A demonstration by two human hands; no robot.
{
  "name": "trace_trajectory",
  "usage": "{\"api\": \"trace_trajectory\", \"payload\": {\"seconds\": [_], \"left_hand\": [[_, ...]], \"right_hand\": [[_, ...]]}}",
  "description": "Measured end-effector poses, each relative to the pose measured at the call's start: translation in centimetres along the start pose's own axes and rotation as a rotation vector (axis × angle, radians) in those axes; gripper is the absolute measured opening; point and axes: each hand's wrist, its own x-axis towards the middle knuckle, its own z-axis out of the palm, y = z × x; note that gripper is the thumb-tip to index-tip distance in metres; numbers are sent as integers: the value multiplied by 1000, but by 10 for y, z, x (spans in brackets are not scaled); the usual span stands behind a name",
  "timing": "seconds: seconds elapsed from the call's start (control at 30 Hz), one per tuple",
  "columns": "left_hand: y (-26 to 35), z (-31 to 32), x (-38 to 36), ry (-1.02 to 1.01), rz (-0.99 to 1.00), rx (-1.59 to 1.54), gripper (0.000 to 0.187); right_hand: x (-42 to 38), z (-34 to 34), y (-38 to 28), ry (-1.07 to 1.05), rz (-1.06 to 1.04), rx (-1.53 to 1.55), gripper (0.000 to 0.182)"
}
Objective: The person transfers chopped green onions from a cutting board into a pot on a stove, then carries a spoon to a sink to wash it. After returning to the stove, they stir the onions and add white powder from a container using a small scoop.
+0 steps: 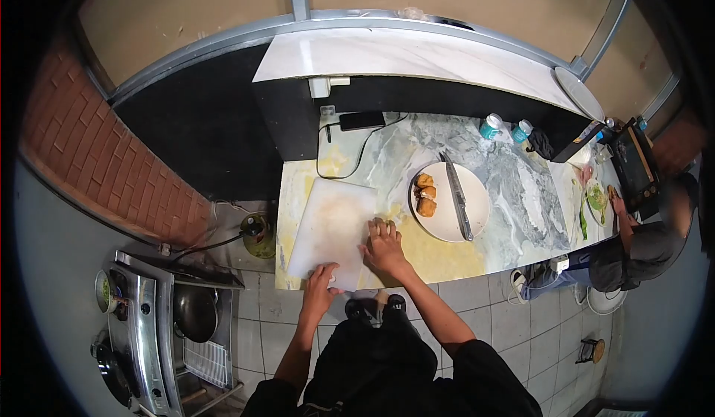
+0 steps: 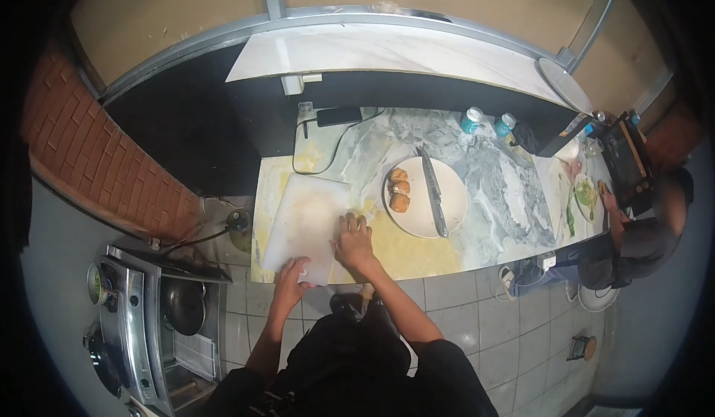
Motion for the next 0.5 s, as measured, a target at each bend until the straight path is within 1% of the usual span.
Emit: {"api": "trace_trajectory", "payload": {"seconds": [0.03, 0.07, 0.1, 0.13, 0.17, 0.2, 0.23, 0.27, 0.3, 0.33, 0.37, 0.4, 0.43, 0.47, 0.5], "left_hand": [[0, -1, 1, -12, 35, 2, 64], [1, 0, 1, -25, 67, 4, 63], [3, 1, 0, -25, 63, 1, 63], [11, -3, 2, -99, 7, -125, 57], [18, -8, 5, -175, -49, -249, 51], [22, -12, 10, -179, -48, -247, 51], [24, -17, 17, -250, -47, -284, 45], [29, -20, 23, -322, -45, -322, 39], [37, -23, 30, -328, -42, -322, 39], [45, -27, 35, -319, -19, -476, 38], [53, -31, 39, -306, 3, -632, 37], [61, -37, 44, -307, 6, -632, 37], [68, -45, 48, -423, 16, -818, 38], [72, -48, 52, -537, 28, -1003, 40], [76, -44, 53, -619, 91, -1214, 42]], "right_hand": [[-2, -6, 3, -8, 8, 36, 66], [-5, -11, 6, -13, 6, 30, 66], [-8, -17, 10, -19, 2, 111, 60], [-10, -24, 14, -20, 0, 194, 55], [-12, -34, 20, -20, 2, 196, 55], [-14, -47, 28, -109, -68, 360, 49], [-16, -62, 33, -195, -138, 524, 43], [-20, -85, 32, -191, -133, 525, 43], [-25, -113, 26, -268, -200, 751, 38], [-31, -134, 24, -344, -269, 978, 35], [-37, -149, 29, -342, -265, 978, 35], [-42, -163, 36, -356, -365, 1119, 33], [-43, -170, 41, -369, -469, 1258, 32], [-37, -163, 44, -367, -474, 1253, 32], [-29, -143, 49, -343, -358, 1472, 30]]}}
